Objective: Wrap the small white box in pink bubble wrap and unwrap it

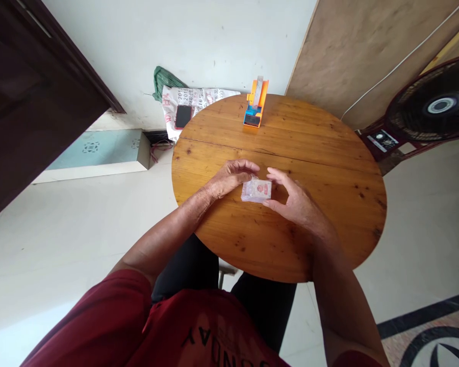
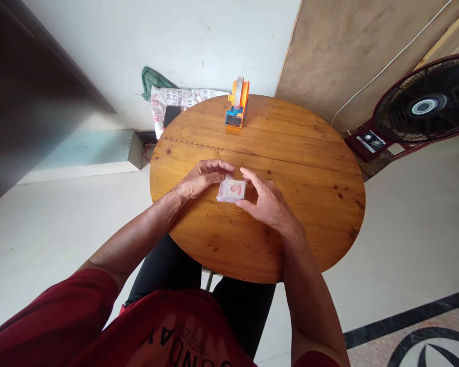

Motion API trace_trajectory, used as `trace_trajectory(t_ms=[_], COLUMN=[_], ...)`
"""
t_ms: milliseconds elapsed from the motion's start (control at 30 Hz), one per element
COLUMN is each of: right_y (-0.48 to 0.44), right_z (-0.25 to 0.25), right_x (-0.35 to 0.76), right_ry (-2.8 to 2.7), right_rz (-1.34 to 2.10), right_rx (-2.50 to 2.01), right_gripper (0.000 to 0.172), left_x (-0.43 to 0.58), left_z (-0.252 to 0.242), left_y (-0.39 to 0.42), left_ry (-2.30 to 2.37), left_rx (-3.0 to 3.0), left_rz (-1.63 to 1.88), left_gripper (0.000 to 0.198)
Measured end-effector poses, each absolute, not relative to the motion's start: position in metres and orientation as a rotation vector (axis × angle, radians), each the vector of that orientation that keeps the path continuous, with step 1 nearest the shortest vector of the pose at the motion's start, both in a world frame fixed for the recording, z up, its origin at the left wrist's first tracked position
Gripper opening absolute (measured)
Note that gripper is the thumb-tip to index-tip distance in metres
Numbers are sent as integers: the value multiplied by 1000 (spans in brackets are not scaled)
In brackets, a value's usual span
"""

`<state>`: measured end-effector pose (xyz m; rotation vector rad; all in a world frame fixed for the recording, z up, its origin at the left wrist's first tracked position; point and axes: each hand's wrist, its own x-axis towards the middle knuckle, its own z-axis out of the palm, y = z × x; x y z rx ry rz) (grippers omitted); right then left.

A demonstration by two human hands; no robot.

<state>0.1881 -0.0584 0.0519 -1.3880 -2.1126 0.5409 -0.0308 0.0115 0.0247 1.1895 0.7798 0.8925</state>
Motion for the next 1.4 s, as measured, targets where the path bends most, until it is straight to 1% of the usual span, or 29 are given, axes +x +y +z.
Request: trace_trajectory(t_ms=[133, 267, 500, 800, 1000, 1200, 1400], right_y=[-58, -56, -53, -57, -56, -57, -56], right_z=[53, 52, 45, 54, 55, 57, 52], right_x=[188, 186, 184, 175, 175, 177, 178], right_ry=[-2153, -2172, -2109, -2112, -2182, -2271, -2325], right_rz=[496, 488, 453, 471, 454, 412, 274], right_rx=[-1381, -1407, -1426, -1555, -1445, -1301, -1266], right_gripper=[77, 75, 62, 56, 52, 29, 29], left_x=[-34, -35, -32, -30, -30, -31, -32], left_z=[28, 26, 19, 19, 21, 23, 26], left_y=[13, 14, 12, 11, 10, 10, 8], left_ry=[847, 809, 732, 684, 665, 682, 700], left_rx=[1195, 1272, 1312, 1226, 1218, 1207, 1203], left_rz=[902, 818, 768, 747, 766, 776, 744], left_gripper=[27, 29, 35, 35, 33, 34, 34])
